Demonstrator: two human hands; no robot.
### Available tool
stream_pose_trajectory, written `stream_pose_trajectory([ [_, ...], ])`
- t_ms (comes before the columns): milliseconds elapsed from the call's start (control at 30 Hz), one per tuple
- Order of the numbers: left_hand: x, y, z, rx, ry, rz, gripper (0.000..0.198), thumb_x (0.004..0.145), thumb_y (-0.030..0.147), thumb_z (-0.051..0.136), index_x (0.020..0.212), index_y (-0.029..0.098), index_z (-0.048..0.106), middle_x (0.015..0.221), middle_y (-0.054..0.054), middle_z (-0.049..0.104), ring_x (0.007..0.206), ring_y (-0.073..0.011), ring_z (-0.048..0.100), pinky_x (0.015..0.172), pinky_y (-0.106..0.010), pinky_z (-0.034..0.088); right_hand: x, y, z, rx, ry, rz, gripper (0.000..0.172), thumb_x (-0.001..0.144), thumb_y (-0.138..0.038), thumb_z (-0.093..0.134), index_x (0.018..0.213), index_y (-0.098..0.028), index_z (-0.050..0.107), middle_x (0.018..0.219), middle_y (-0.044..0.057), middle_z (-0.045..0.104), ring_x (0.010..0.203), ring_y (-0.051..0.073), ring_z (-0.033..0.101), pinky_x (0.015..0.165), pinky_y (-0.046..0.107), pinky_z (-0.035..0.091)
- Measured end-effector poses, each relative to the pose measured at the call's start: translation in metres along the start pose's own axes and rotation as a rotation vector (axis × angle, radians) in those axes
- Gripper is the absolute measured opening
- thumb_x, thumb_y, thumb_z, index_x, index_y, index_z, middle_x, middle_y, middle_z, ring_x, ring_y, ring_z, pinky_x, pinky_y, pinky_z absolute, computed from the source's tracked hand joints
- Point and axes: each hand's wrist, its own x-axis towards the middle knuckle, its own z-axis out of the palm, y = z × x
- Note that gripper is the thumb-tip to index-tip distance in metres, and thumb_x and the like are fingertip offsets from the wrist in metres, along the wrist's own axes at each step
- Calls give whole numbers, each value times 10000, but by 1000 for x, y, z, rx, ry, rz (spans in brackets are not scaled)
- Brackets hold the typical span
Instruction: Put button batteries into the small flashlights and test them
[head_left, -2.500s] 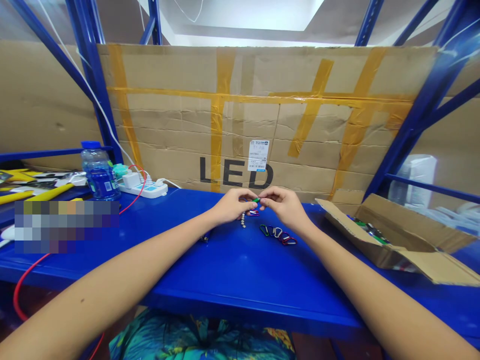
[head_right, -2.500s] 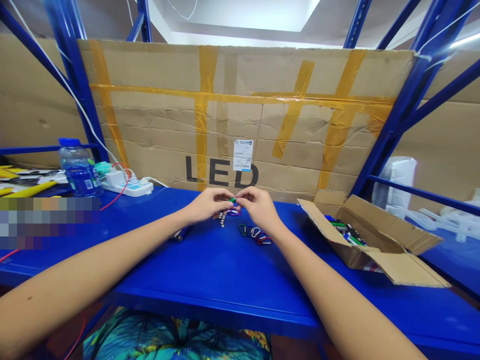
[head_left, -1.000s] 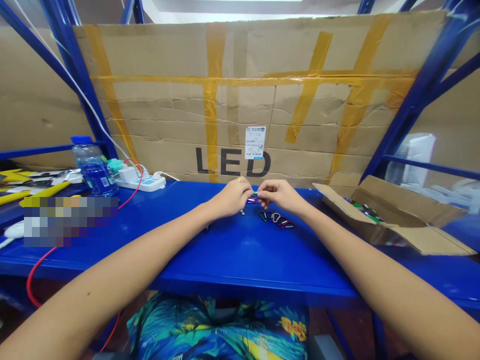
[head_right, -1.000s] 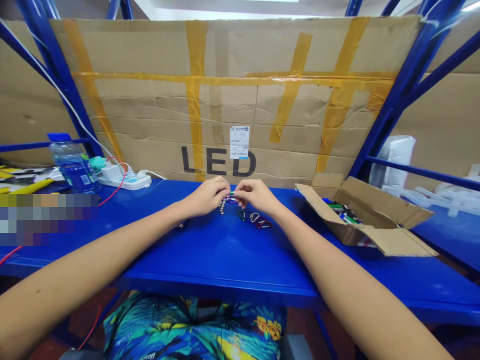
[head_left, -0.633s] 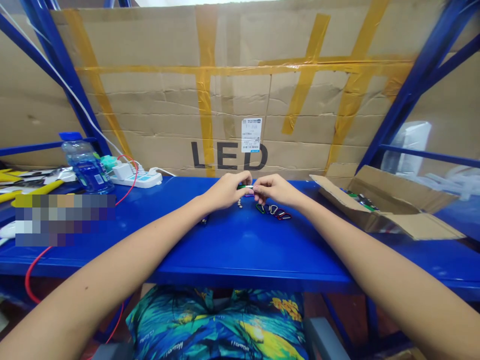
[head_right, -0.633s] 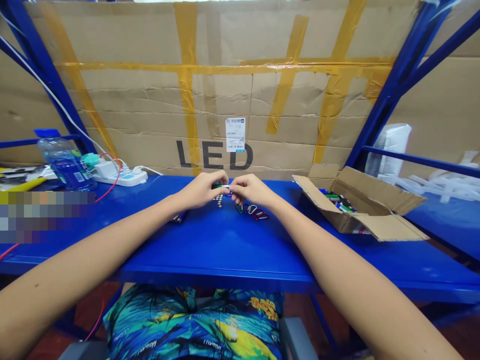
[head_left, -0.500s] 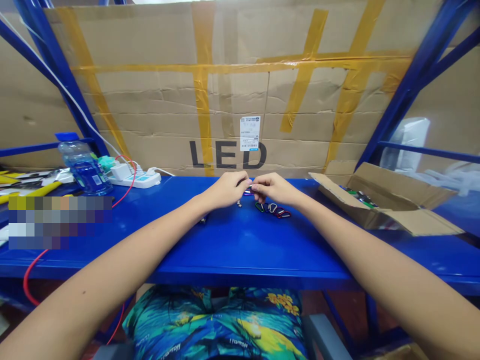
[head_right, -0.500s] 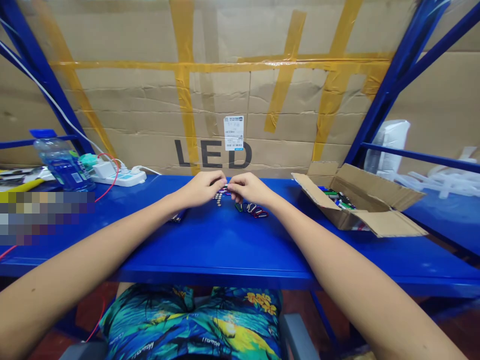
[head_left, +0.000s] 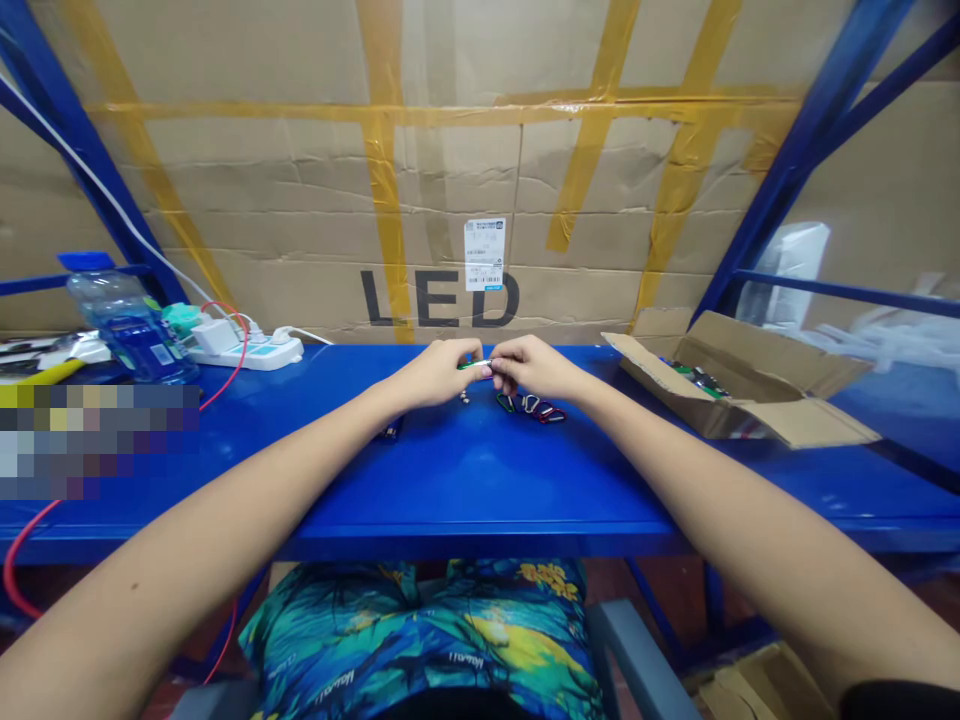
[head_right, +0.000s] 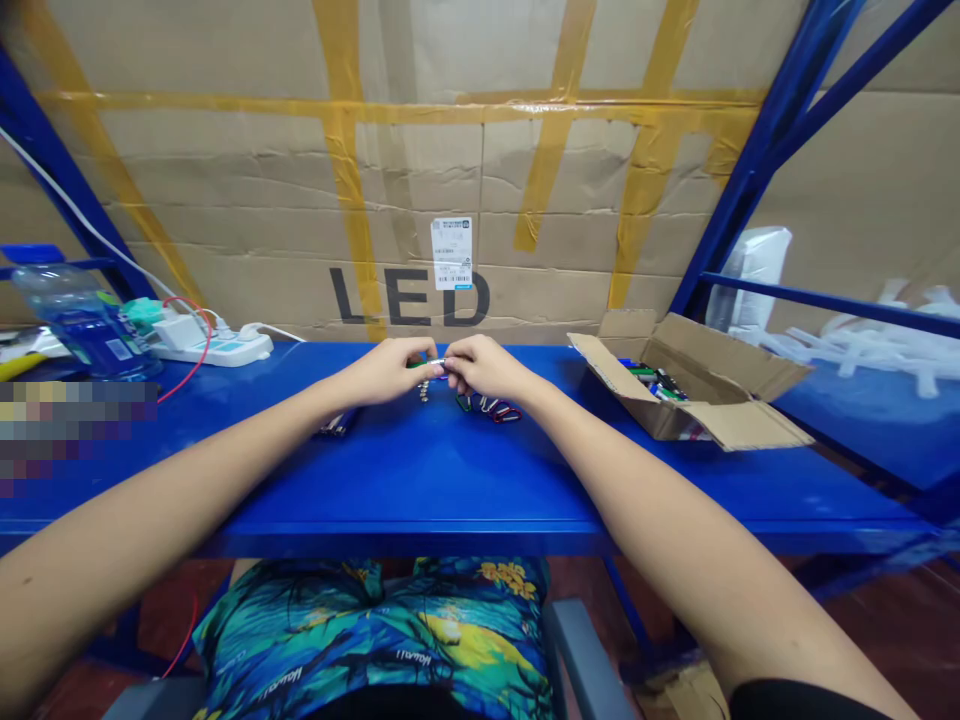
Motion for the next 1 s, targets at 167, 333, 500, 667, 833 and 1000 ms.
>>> stream_pose_trajectory([
  [167,3,3,-2,-36,-39,-75,335,908,317,397,645,176,549,599,-1,554,595,-148,475,573,-275,308,-1,-5,1,-50,-5,-12,242,875,-259,501,663,-169,576,597,5,616,510,108,551,527,240,437],
  [333,3,3,-5,-6,-83,-111,296,867,246,423,592,175,507,574,5,530,572,-140,458,549,-276,285,-2,-2,1,-152,10,-45,247,872,-251,507,651,-166,581,576,-8,602,523,102,541,551,234,405],
  [500,2,2,-4,-157,-95,-110,161,841,310,535,772,167,567,692,-9,627,618,-138,526,573,-249,348,-2,-2,-3,-213,26,-62,262,871,-249,492,638,-165,578,573,-7,592,535,110,533,562,241,378],
  [667,1,4,-4,-254,-57,-58,133,790,278,599,849,173,542,698,5,613,623,-127,522,590,-242,374,-3,-8,-7,-250,33,-62,270,863,-246,491,626,-163,591,570,2,588,547,123,516,585,259,370],
  [833,2,9,-7,-253,-33,-124,146,827,289,526,769,166,581,641,8,535,598,-129,476,590,-265,360,-3,-5,-7,-279,66,-97,260,862,-230,498,626,-165,583,576,0,584,569,123,509,609,261,355],
  [1000,1,11,-11,-152,-66,-192,301,869,279,435,592,174,489,547,14,467,534,-120,412,551,-276,300,-3,-5,-6,-311,98,-147,260,863,-220,495,620,-158,565,582,1,572,586,119,498,612,255,345],
])
